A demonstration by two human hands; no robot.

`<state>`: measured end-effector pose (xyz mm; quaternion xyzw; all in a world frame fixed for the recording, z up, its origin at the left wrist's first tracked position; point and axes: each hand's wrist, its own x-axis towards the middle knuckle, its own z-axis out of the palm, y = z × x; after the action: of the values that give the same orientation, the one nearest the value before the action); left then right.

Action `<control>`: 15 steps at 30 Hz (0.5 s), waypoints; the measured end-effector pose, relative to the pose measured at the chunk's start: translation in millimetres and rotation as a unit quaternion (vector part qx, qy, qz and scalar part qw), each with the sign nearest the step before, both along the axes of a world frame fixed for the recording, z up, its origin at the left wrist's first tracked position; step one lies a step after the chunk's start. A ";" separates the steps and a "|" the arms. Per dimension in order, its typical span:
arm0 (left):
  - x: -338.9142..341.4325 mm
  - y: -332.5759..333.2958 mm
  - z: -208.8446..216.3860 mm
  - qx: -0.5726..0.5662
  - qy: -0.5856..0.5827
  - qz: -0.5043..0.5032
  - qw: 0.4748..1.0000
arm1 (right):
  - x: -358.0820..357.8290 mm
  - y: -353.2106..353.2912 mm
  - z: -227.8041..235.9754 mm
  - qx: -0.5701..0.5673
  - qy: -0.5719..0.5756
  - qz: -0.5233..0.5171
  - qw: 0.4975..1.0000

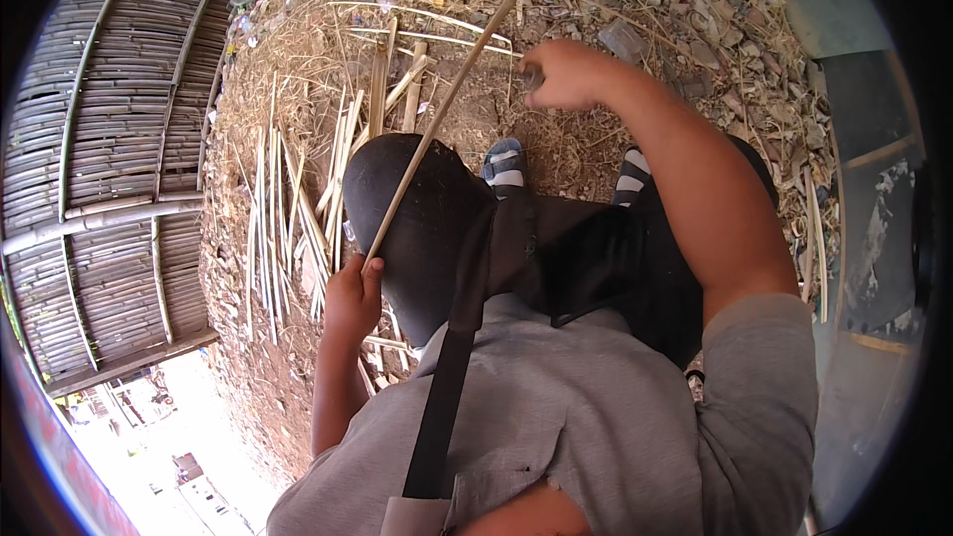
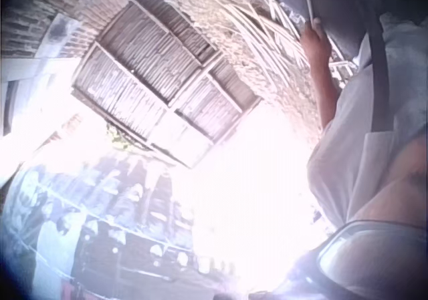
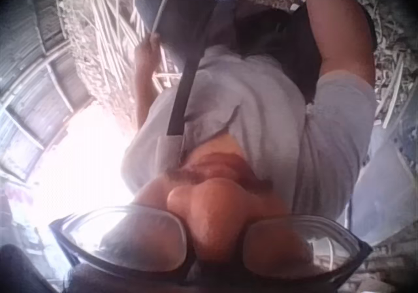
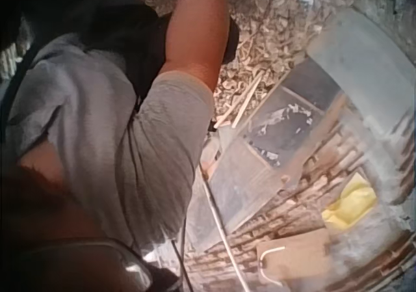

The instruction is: The person scrapes a bamboo slat with a blade, removing outer layers while holding the slat steady on their lap.

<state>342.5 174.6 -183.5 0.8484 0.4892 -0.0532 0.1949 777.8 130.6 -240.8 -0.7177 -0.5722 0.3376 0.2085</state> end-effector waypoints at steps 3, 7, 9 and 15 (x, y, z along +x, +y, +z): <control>4.3 5.7 5.1 -0.013 -0.026 0.008 1.000 | 24.8 -2.4 3.1 -0.011 -0.046 -0.075 0.996; -1.1 -0.9 11.0 -0.057 -0.046 0.042 0.996 | -24.7 6.5 33.4 -0.024 -0.062 0.019 0.998; 1.0 2.0 11.7 -0.056 -0.032 0.018 0.998 | -27.2 1.3 26.3 -0.005 -0.064 0.057 0.996; -3.8 12.5 15.1 -0.135 -0.055 0.059 0.988 | 38.2 -3.2 -11.4 0.043 -0.086 -0.074 0.993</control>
<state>338.7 187.1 -168.4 0.7860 0.5150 -0.0602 0.3367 815.9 127.5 -252.2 -0.7751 -0.5468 0.2336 0.2137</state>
